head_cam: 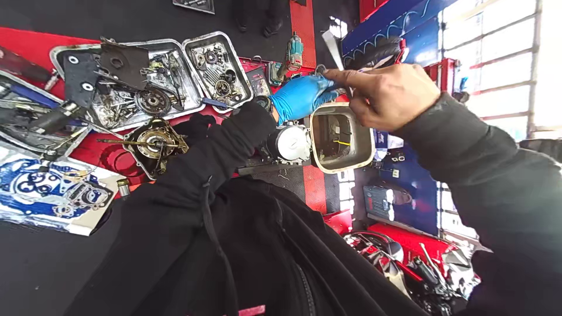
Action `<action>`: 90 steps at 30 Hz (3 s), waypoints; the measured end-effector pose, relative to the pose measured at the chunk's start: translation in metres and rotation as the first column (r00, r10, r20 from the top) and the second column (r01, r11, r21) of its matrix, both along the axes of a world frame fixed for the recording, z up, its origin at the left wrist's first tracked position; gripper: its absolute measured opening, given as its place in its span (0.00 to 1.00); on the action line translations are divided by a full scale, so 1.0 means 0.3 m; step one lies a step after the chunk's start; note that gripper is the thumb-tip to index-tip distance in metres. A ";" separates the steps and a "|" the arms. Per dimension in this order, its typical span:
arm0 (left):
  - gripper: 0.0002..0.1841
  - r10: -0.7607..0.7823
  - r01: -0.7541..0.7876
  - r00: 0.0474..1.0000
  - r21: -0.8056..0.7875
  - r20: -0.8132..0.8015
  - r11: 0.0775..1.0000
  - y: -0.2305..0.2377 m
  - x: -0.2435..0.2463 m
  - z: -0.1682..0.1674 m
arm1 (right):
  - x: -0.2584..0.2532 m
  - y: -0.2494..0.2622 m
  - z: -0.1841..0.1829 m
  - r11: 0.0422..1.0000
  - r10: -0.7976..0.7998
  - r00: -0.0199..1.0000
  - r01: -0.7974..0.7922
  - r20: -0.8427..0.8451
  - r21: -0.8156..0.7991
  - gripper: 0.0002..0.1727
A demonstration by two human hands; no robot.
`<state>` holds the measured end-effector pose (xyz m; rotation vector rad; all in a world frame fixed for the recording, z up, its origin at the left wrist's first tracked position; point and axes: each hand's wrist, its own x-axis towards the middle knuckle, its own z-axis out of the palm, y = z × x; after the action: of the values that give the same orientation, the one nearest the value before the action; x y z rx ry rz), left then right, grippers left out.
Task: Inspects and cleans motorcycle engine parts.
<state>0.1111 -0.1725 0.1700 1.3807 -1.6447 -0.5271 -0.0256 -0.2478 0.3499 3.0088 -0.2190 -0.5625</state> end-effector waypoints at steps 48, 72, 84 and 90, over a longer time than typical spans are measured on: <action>0.21 0.070 -0.071 0.996 0.023 0.056 0.997 -0.019 -0.060 -0.014 | 0.001 -0.126 0.057 0.985 -0.047 0.985 0.074 -0.168 0.157 0.10; 0.33 0.581 -0.564 0.811 0.173 -0.070 0.807 0.043 -0.229 -0.187 | 0.086 -0.137 -0.101 0.528 0.839 0.535 -0.845 -0.096 -0.091 0.23; 0.36 0.485 -0.530 0.844 0.217 0.230 0.820 0.200 -0.504 -0.409 | 0.124 -0.080 -0.228 0.927 0.357 0.909 -0.317 0.215 -0.199 0.38; 0.36 0.504 -0.553 0.829 0.231 0.242 0.800 0.194 -0.513 -0.408 | 0.108 0.013 -0.261 0.945 -0.078 0.954 0.164 0.290 -0.284 0.40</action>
<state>-0.0429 -0.1143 0.0476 2.0699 -1.2429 -0.3286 0.0069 -0.2440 0.2716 2.7688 -0.4665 -0.0971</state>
